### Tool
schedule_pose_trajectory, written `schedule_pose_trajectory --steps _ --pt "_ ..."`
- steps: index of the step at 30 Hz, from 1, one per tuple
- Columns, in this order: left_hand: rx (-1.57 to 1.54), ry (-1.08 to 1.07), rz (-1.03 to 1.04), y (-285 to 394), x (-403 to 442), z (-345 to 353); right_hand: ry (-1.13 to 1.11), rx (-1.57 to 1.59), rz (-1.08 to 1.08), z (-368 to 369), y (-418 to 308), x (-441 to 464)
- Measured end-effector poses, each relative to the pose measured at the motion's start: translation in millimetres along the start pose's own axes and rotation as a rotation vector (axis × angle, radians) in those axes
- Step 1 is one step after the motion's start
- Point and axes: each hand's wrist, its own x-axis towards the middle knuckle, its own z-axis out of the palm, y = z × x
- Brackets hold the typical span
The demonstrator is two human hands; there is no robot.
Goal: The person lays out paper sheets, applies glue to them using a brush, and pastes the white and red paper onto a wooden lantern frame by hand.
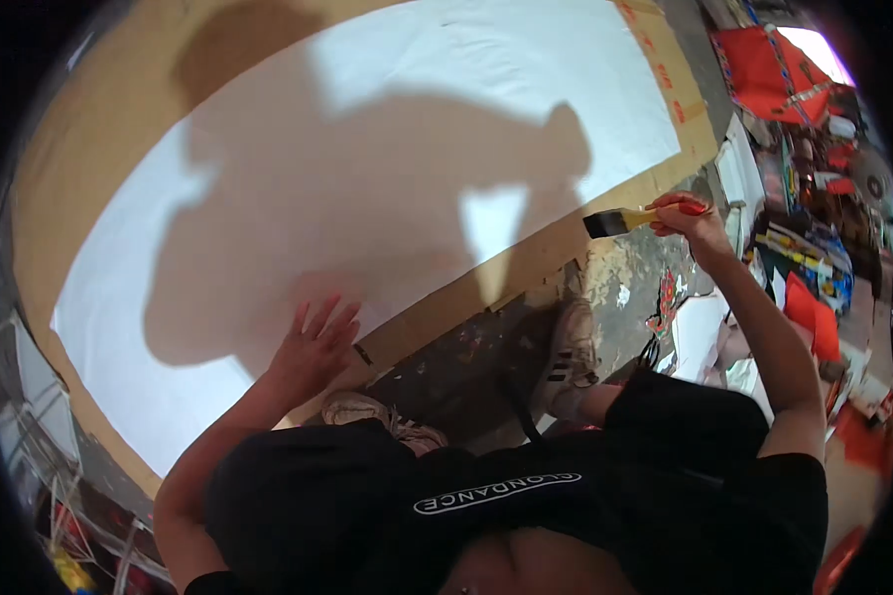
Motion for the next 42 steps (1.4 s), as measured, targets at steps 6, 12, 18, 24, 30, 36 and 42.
schedule_pose_trajectory --steps 6,12,18,24,30,36,42 --pt "0.179 -0.100 0.189 -1.8 71.4 -76.2 0.139 0.234 -0.064 -18.6 42.0 -23.2" --pt "0.245 -0.197 0.196 41.5 175.6 -38.6 -0.168 0.542 -0.058 116.8 101.7 47.1" --pt "0.223 -0.272 -0.028 69.5 190.2 8.8 0.062 0.721 -0.047 40.1 126.6 93.8" --pt "0.263 -0.258 -0.024 76.4 198.4 6.3 -0.016 0.497 -0.098 -49.2 145.4 146.7" --pt "0.203 -0.335 -0.100 85.1 224.9 -18.2 0.802 0.435 -0.387 -240.3 208.8 228.3" --pt "0.248 -0.286 -0.123 75.6 258.9 -51.4 1.226 -0.396 -0.474 -277.9 225.9 179.0" --pt "0.369 -0.232 -0.253 24.0 245.8 -129.4 1.016 -0.844 0.342 -265.6 281.8 17.8"
